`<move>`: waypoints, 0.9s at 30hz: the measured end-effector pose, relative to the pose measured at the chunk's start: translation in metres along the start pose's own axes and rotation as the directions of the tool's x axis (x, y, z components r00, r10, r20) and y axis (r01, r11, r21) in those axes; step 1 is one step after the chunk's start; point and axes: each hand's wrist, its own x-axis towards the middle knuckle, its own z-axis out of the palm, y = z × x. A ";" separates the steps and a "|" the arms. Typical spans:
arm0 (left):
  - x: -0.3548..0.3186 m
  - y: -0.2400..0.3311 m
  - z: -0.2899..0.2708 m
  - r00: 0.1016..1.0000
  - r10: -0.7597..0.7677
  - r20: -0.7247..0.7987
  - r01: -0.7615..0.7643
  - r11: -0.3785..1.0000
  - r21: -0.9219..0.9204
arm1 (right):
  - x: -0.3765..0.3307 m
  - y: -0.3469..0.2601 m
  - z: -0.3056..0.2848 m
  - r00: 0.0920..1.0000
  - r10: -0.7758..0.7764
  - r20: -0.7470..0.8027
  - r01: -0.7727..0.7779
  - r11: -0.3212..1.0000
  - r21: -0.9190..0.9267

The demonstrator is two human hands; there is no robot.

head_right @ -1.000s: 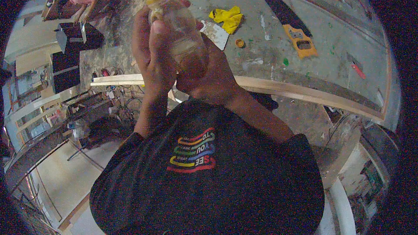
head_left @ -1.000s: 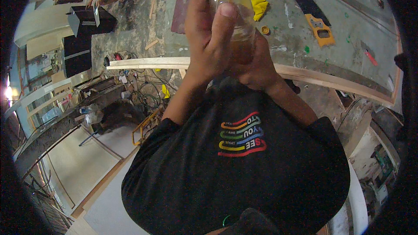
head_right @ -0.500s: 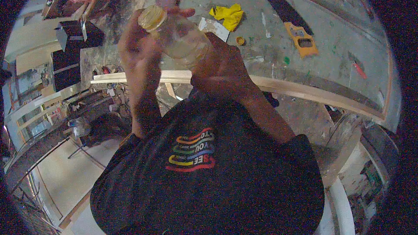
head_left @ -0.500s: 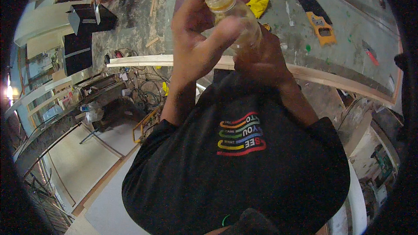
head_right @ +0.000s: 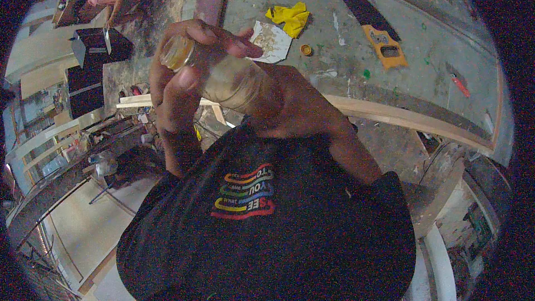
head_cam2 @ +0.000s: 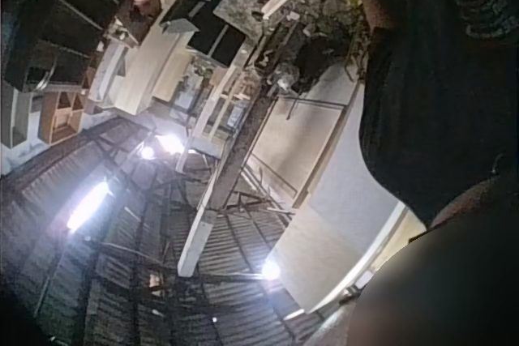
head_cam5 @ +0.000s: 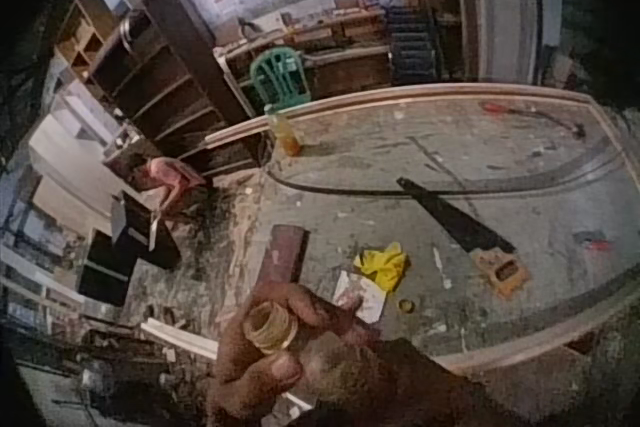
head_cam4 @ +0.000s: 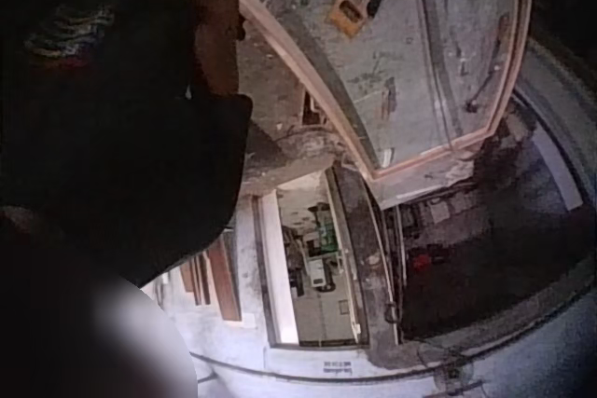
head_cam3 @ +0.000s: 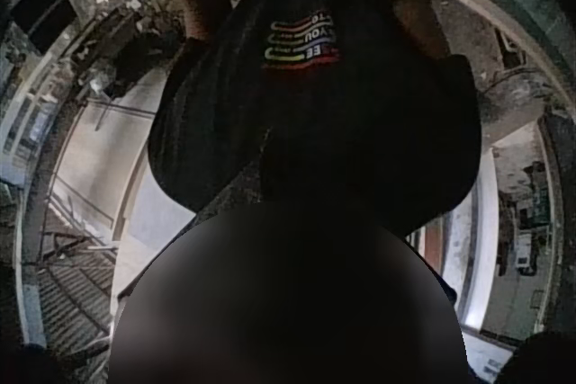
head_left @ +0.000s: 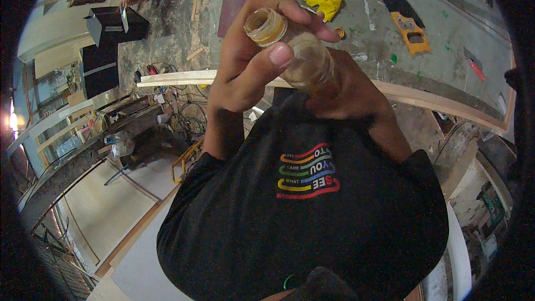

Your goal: The person opens a plastic bottle with a green cap, then pours a yellow liquid onto a long wooden strip on a workbench. They repeat the pouring on another wooden strip and handle a small white piece of material. The person closes the bottle and places it on the bench.

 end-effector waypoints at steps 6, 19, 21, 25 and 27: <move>-0.001 -0.007 0.002 0.999 0.040 0.002 -0.040 0.999 -0.024 | -0.004 -0.006 -0.002 0.982 0.114 0.148 -0.158 0.929 0.336; -0.005 0.005 0.006 0.999 0.054 0.008 -0.053 0.998 -0.016 | -0.001 -0.007 -0.001 0.973 0.130 0.192 -0.175 0.954 0.243; -0.010 0.008 0.007 0.998 0.060 0.006 -0.060 0.998 0.017 | -0.001 -0.005 -0.002 0.962 0.127 0.241 -0.190 0.946 0.262; -0.016 0.011 0.004 0.999 -0.031 -0.017 0.032 0.998 0.056 | -0.002 0.000 0.001 0.941 0.097 0.323 -0.244 0.858 0.453; -0.014 0.009 0.000 1.000 -0.012 0.009 0.012 0.999 0.052 | -0.003 0.001 0.001 0.946 0.128 0.298 -0.263 0.841 0.473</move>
